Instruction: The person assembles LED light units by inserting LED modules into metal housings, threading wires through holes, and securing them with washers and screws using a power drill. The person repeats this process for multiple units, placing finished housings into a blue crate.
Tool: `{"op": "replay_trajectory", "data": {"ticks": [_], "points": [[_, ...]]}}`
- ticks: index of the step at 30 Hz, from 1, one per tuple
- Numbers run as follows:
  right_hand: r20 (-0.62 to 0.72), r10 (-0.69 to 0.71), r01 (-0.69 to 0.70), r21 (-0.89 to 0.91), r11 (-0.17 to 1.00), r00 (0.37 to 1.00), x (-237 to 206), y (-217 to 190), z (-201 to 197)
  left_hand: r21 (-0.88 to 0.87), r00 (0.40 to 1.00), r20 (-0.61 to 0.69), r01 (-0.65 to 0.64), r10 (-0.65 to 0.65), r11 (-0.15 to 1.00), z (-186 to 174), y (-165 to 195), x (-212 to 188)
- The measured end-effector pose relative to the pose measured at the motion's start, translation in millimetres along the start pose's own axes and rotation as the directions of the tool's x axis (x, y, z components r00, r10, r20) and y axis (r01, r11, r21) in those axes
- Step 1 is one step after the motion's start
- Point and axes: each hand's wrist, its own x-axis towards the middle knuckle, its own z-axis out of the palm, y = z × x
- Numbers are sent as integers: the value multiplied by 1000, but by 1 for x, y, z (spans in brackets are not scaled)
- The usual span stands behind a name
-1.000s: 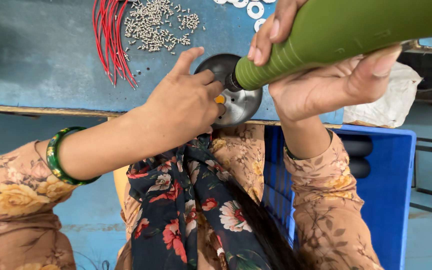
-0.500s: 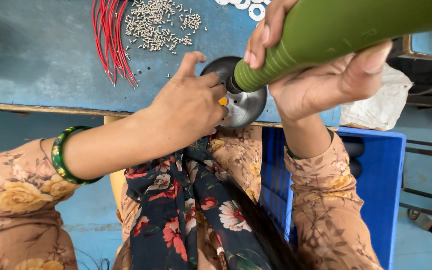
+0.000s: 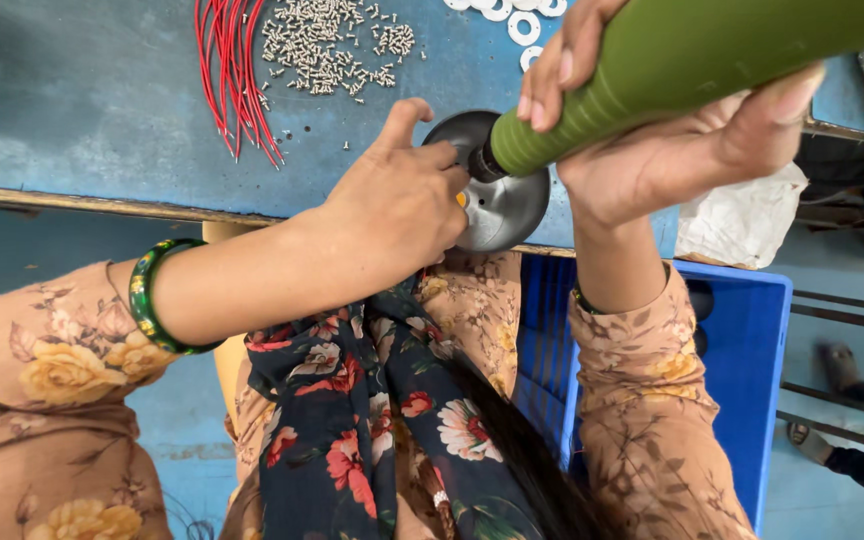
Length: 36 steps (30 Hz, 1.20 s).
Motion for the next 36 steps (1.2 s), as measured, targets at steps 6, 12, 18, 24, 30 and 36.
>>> {"op": "replay_trajectory", "data": {"ticks": [6,12,18,24,30,36], "points": [[85,-268,280,-193,941,960,-1,-28,-30,11,990,137,-26,24,1000,-15,2,-4],[0,-282,249,-463,851,960,-48,-98,-112,-457,921,-349,-3,-176,890,-16,-58,-67],[65,-147,161,-333,929,987,-79,-104,-100,-389,837,-225,392,-498,834,78,-86,-88],[165,-15,44,-171,984,986,-79,-87,-20,-276,859,-246,383,-449,882,130,-84,-80],[113,-155,169,-126,977,981,-101,-84,2,-469,862,-303,236,-406,851,92,-73,-88],[129,-265,270,-19,963,955,-103,-77,0,-927,807,-231,-14,-544,374,62,14,-105]]}}
